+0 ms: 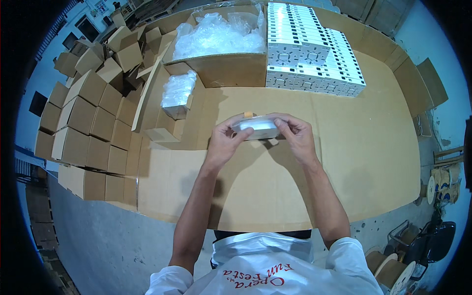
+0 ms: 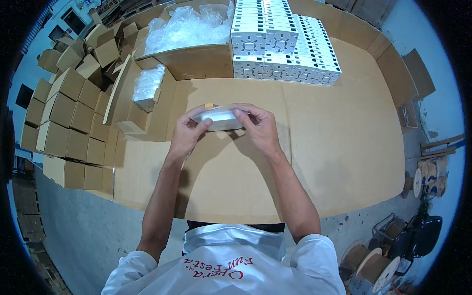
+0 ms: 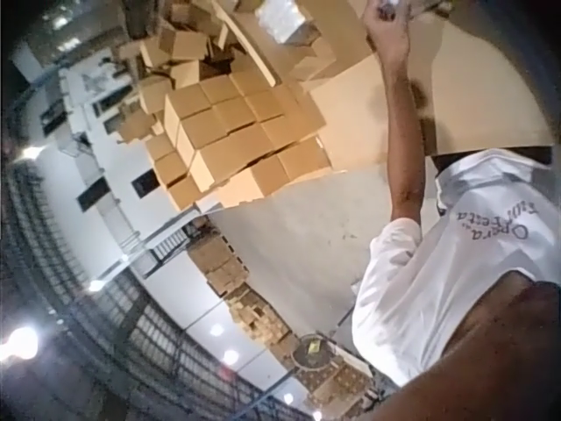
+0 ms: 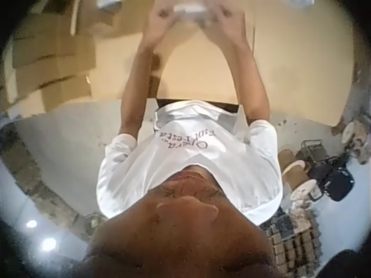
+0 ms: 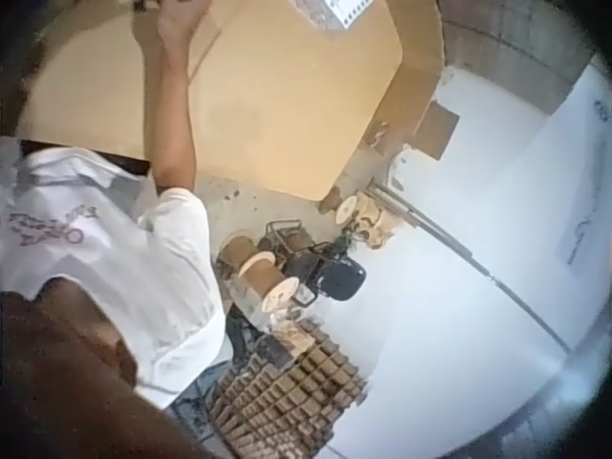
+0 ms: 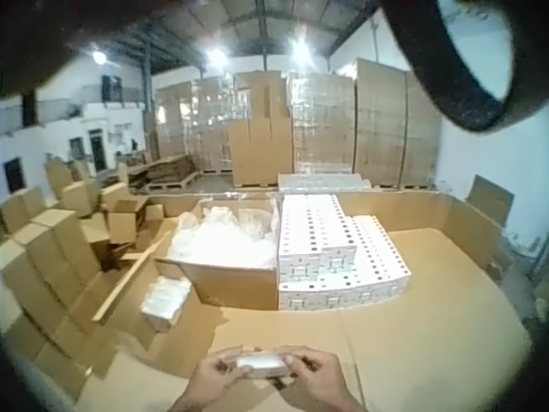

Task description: Packing white product boxes into larger cardboard shipping cartons.

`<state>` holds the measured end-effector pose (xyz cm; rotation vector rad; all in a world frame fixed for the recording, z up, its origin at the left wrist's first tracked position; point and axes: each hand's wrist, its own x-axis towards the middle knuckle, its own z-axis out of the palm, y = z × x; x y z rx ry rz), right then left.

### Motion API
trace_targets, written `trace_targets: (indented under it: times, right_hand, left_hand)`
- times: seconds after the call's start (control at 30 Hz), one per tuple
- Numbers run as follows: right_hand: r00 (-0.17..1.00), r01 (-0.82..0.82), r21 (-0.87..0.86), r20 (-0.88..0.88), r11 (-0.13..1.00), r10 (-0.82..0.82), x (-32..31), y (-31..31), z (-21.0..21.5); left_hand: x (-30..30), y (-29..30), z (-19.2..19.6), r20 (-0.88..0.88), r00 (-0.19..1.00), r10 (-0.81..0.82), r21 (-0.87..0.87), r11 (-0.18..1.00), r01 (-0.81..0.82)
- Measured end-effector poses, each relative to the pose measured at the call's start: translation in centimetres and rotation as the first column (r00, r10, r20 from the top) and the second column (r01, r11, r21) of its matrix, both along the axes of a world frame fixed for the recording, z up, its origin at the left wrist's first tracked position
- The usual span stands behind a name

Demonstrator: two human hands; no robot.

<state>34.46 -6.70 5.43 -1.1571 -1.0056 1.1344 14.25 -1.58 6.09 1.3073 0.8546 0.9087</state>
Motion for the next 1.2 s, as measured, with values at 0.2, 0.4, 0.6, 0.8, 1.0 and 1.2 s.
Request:
trace_targets:
  times: [0.2,0.4,0.6,0.8,1.0,1.2]
  right_hand:
    - [0.986,-0.149,0.14,0.089,0.979,0.138,-0.3,-0.2,0.3]
    - [0.95,-0.26,-0.039,0.172,0.965,0.262,0.5,-1.6,0.7]
    - [0.746,-0.362,0.126,0.633,0.924,0.207,-0.9,-4.1,-0.4]
    - [0.687,-0.387,0.098,0.694,0.917,0.216,-1.1,-6.0,-1.4]
    - [0.788,-0.359,0.086,0.561,0.929,0.252,-0.6,-5.7,-0.6]
    - [0.898,-0.327,0.124,0.349,0.937,0.267,-0.7,-5.2,-1.0]
  left_hand:
    - [-1.6,0.2,-1.6,-0.011,0.999,-0.033,-0.015,0.999,0.033]
    - [-4.1,-1.5,-0.8,-0.204,0.974,-0.099,0.29,0.944,0.157]
    - [-6.5,-3.6,-2.0,-0.38,0.917,-0.118,0.397,0.875,0.277]
    - [-7.1,-5.1,-2.1,-0.457,0.88,-0.126,0.438,0.829,0.346]
    - [-6.5,-5.0,-1.5,-0.367,0.927,-0.079,0.431,0.868,0.245]
    - [-5.7,-4.9,-0.9,-0.213,0.973,-0.087,0.132,0.984,0.117]
